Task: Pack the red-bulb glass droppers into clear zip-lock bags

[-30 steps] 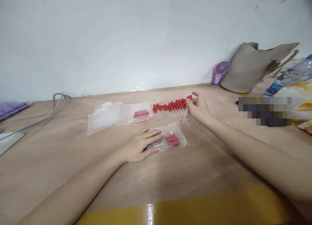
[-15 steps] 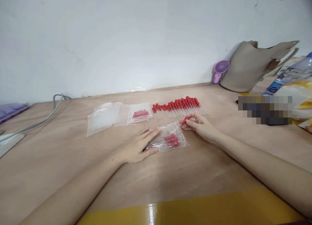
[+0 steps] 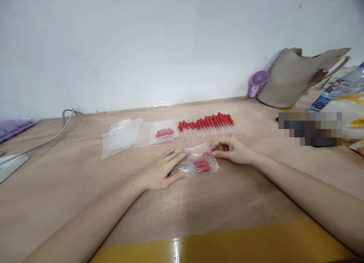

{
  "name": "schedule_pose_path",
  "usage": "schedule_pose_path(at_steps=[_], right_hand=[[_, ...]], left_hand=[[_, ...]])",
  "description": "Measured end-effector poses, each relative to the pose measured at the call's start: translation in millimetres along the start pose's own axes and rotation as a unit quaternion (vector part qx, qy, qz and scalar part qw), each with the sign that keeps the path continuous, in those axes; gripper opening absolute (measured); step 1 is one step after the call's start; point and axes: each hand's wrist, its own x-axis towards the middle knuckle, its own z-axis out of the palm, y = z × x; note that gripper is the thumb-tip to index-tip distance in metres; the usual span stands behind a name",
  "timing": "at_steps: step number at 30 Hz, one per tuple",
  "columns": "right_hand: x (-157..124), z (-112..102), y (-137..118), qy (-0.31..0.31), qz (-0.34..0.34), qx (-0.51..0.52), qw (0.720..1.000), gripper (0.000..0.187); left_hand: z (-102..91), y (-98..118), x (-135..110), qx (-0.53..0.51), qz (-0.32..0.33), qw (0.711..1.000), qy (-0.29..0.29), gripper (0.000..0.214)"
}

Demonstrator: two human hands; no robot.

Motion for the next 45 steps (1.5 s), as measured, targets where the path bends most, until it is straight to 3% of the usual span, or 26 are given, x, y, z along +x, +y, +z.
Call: schedule_pose_path(at_steps=[8,12,14,16,21,24,27,36,38,42,45], right_hand=[[9.4,30.0,6.5,0.105,-0.064,-0.045,0.991,0.023],[8.0,27.0,4.4,0.029,-0.129,-0.084,0.988,0.016],[10.9,19.9,1.0,0.026,-0.084,-0.097,0.991,0.018],[19.3,11.1,-2.8,0.080,-0.031,-0.140,0.987,0.018],[60.0,-0.3,-15.4,0.194,-0.020,-0.336,0.921,0.015],[84.1,6.3,-26.2,0.205,0.066,-0.418,0.883,0.020],[99.7,15.5,-35.0,0.177,0.131,-0.448,0.867,0.027],[111.3,21.8,-39.8,0.180,0.187,-0.408,0.876,0.022],[106.5,17.4,-40.8,0.204,0.146,-0.382,0.889,0.020],[83.4,2.4,-32.0,0.262,-0.012,-0.241,0.934,0.018],[56.4,-5.7,-16.8,0.287,-0.067,-0.067,0.953,0.047]], left_hand=[[1.0,-1.3,-0.2,0.001,0.004,1.000,0.005,0.062],[1.3,-2.5,0.0,0.006,-0.002,1.000,-0.003,0.061],[1.5,-3.1,0.3,0.011,0.002,1.000,-0.008,0.058],[1.7,-3.4,1.0,0.014,0.008,1.000,-0.010,0.055],[2.0,-3.8,2.8,0.010,0.013,1.000,-0.008,0.052],[2.4,-4.6,2.9,0.008,0.017,1.000,-0.012,0.052],[3.5,-5.5,2.6,0.012,0.021,1.000,-0.015,0.054],[1.9,-3.6,2.5,0.014,0.025,1.000,-0.013,0.054],[1.5,-3.7,2.4,0.018,0.025,0.999,-0.013,0.054],[1.9,-4.3,2.6,0.021,0.025,0.999,-0.016,0.053],[2.3,-4.4,2.9,0.016,0.025,0.999,-0.013,0.053]])
